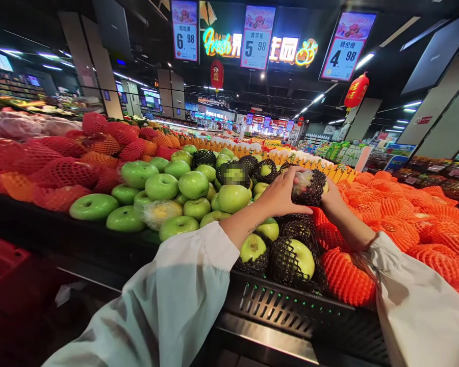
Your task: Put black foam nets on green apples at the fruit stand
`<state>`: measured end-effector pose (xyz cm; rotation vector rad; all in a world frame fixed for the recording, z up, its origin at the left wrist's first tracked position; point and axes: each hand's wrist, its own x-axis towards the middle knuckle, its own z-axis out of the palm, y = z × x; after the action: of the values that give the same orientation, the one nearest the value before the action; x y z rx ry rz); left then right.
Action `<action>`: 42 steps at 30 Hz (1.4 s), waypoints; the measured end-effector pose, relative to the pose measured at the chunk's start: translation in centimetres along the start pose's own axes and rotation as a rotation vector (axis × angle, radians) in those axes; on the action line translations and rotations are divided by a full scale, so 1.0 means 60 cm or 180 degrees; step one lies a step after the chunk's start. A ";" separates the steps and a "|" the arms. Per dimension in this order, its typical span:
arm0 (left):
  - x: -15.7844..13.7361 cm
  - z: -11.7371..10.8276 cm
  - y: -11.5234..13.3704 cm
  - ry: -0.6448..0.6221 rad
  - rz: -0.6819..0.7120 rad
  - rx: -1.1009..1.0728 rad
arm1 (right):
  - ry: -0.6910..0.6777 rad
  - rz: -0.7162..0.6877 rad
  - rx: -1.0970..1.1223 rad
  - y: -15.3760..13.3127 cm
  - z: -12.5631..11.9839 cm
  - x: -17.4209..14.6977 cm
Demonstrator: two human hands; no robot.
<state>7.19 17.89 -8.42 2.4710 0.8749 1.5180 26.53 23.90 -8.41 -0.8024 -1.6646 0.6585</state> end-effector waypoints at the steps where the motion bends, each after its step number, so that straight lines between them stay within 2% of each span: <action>1: -0.001 0.002 -0.001 0.0084 0.0041 0.0116 | -0.0029 0.0097 0.0087 -0.003 0.001 -0.002; 3: -0.003 0.006 -0.005 0.0139 0.0028 0.0295 | -0.0111 0.0258 0.0176 -0.012 0.005 -0.007; 9: -0.004 0.014 -0.022 -0.0315 -0.0177 0.0053 | -0.0672 0.0300 0.0036 -0.025 0.012 -0.019; 13: -0.005 0.011 -0.020 -0.0285 -0.0378 0.0061 | -0.0791 0.0485 0.0024 -0.027 0.012 -0.023; 17: -0.006 0.009 -0.014 -0.0444 -0.0580 0.0064 | -0.1020 0.0479 0.0060 -0.029 0.014 -0.027; 21: -0.003 0.009 -0.011 -0.0598 -0.0573 0.0113 | -0.0919 0.0557 0.0006 -0.014 0.009 -0.025; 26: -0.001 0.005 -0.004 -0.0378 -0.0731 0.0168 | -0.0987 0.0609 0.0252 -0.003 -0.004 -0.025; 32: 0.002 0.005 0.000 -0.0004 -0.1033 0.0082 | -0.0758 0.1018 0.0816 -0.038 -0.002 -0.035; 36: 0.004 0.005 0.002 0.0135 -0.1251 -0.0032 | -0.0928 0.1035 0.1011 -0.048 -0.003 -0.035; 38: 0.004 0.004 0.001 0.0145 -0.1125 -0.0036 | -0.1016 0.0841 0.0929 -0.047 -0.002 -0.034; 42: 0.004 0.006 -0.005 -0.0104 -0.0522 -0.0081 | -0.1007 0.0353 0.0521 -0.044 0.007 -0.032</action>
<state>7.46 18.31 -8.54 2.3350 1.0178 1.4217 25.97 20.74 -7.63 -0.7022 -1.8286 1.0287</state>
